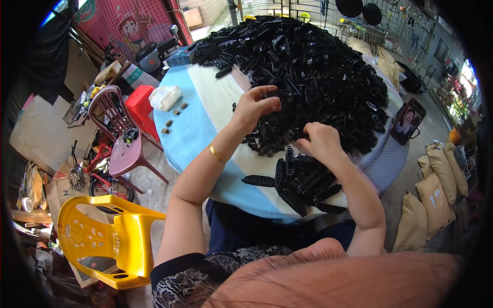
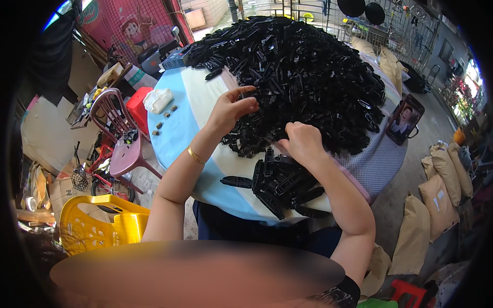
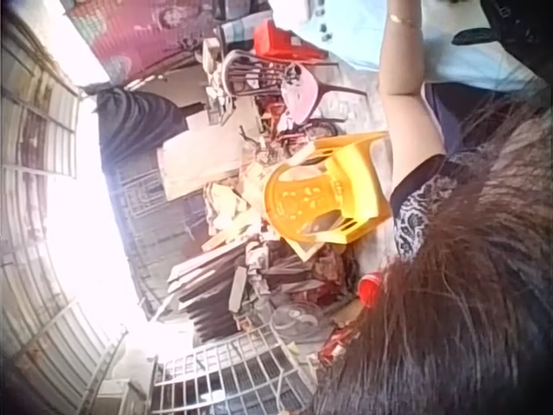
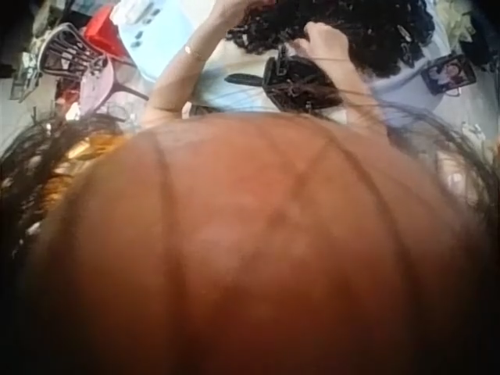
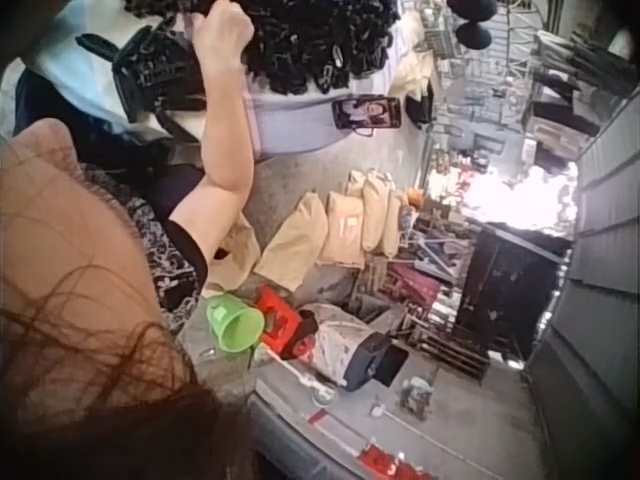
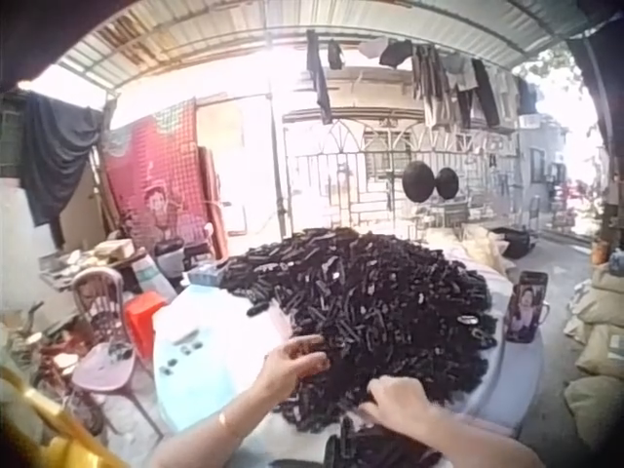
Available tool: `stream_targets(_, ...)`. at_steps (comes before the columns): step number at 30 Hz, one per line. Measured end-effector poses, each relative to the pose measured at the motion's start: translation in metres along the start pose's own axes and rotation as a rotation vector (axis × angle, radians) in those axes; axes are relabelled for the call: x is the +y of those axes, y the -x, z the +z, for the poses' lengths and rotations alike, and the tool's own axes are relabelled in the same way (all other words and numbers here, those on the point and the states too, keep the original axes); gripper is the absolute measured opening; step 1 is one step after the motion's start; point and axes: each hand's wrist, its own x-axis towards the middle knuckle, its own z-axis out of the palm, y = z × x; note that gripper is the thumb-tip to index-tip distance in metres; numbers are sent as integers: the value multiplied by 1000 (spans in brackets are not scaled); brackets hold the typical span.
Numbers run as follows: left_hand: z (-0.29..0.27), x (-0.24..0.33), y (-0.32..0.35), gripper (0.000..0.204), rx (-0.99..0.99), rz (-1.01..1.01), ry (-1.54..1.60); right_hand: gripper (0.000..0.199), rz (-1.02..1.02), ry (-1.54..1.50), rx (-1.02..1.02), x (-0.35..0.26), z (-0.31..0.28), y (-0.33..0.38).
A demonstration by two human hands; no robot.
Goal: The recorder is sorting and inspecting small black plastic parts from a large pile on a table.
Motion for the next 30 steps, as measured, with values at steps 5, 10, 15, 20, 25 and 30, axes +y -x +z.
stream_targets(5, 4, 0, 6, 33, -131, -2, -164, 27, 35, -67, -20, -9, -4, -2)
stream_targets(10, 8, -3, 9, 27, -201, -73, 55, 22, -48, 29, -67, -2, 3, 2)
stream_targets(15, 6, -7, 7, 29, -214, -134, 69, 13, 76, -184, 88, 1, -12, -1)
stream_targets(20, 14, -15, 10, 30, -260, -159, -33, 16, 80, -546, 349, 12, -24, -9)
stream_targets(25, 21, -23, 16, 31, -269, -213, 36, 13, -241, -408, 528, -3, -24, -9)
stream_targets(30, 22, -21, 17, 32, -255, -201, 70, 10, -280, -271, 566, -3, -25, -8)
